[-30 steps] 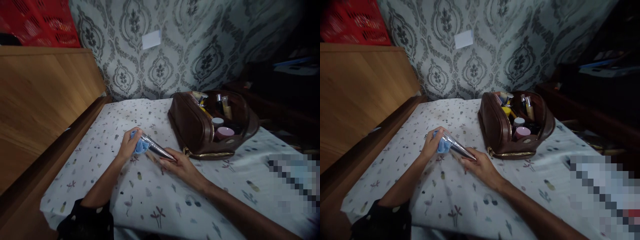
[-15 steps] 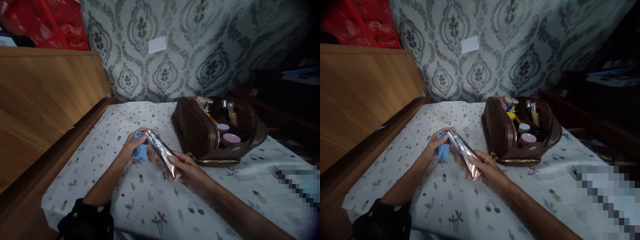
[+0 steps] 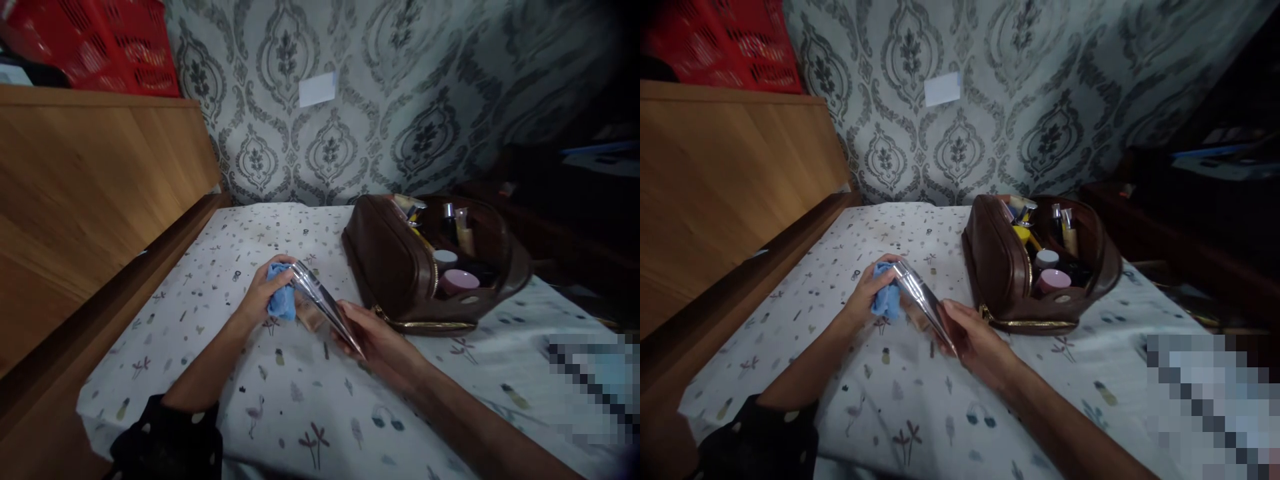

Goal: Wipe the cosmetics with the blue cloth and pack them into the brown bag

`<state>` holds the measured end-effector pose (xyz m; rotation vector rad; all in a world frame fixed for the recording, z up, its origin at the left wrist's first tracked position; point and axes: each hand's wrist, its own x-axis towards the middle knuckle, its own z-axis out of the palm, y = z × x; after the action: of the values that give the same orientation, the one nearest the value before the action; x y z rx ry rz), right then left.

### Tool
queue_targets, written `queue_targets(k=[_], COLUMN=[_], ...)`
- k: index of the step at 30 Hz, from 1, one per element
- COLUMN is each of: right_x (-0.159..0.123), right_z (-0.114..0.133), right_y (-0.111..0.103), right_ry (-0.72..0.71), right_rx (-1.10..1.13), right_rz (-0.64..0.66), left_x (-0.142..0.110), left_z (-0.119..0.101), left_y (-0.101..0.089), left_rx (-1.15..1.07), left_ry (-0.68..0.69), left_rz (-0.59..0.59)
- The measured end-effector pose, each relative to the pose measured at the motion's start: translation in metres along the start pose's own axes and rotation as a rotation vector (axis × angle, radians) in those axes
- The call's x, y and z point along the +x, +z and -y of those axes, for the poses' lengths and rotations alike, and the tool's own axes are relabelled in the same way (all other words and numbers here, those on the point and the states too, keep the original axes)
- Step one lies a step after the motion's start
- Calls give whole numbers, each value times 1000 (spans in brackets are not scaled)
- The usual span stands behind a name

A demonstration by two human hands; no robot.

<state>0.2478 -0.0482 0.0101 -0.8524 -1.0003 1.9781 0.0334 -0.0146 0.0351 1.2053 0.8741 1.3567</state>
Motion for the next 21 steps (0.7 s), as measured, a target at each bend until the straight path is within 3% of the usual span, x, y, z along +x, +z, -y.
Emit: queue_targets(k=[5,10,13,21], right_x=[0,-3,-3,-1], right_z=[-4,-6,-5,-12], right_y=[0,0,0,3], right_ry=[-45,-118,-93,-195], right_rx=[-141,-239,-232,-319], right_rz=[73,25,48,59], left_x=[-1,1,2,1], left_z=[1,0,2,3], left_y=[4,5,4,7], left_rx=[-66,-91,-113,-98], left_ry=[-14,-29,-25,-16], left_rz=[-71,-105,-131,-152])
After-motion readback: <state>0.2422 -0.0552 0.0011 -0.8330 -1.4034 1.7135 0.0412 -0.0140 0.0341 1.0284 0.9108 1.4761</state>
